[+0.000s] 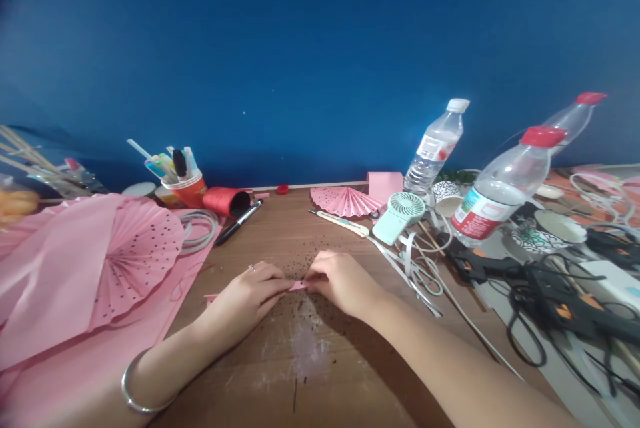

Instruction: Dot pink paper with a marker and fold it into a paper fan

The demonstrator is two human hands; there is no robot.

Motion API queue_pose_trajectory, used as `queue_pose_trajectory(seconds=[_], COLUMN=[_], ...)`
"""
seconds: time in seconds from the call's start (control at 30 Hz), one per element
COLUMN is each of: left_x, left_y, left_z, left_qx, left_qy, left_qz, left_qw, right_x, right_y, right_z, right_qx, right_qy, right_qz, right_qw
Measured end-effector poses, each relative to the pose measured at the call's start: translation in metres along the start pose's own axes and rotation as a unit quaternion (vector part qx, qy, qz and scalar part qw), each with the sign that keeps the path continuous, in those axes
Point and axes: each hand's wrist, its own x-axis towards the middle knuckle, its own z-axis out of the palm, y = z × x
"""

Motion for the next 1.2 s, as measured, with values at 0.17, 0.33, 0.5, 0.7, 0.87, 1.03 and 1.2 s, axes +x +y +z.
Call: queue_pose_trajectory(seconds=[0.17, 0.33, 0.5, 0.7, 0.87, 1.03, 1.2], left_x=[0.0, 0.0, 0.0, 0.0, 0.001, 0.0, 0.0], left_y=[0.001, 0.003, 0.001, 0.003, 0.008, 0.009, 0.008], left_z=[0.001, 0.0, 0.002, 0.004, 0.004, 0.007, 0.01], left_qx=[-0.006, 0.007, 0.008, 0.051, 0.103, 0.117, 0.114], left_qy=[-0.005, -0.022, -0.017, -0.029, -0.027, -0.015, -0.008], left_qz=[-0.011, -0.021, -0.027, -0.019, -0.014, -0.007, -0.016], left_qw=[1.0, 1.0, 0.999, 0.998, 0.994, 0.993, 0.993], right_x=[0.002, 0.003, 0.004, 0.006, 0.006, 0.008, 0.008], right_y=[-0.001, 0.0, 0.001, 0.002, 0.001, 0.0, 0.001], right_z=[0.002, 0.008, 0.012, 0.012, 0.005, 0.001, 0.004], right_qx=[0.028, 0.02, 0.003, -0.015, 0.013, 0.03, 0.004], right_qy=[0.001, 0.016, 0.025, 0.014, -0.011, -0.003, 0.001], right_qz=[0.029, 0.044, 0.054, 0.048, 0.026, 0.05, 0.034], right_qw=[0.999, 0.999, 0.998, 0.999, 1.0, 0.998, 0.999])
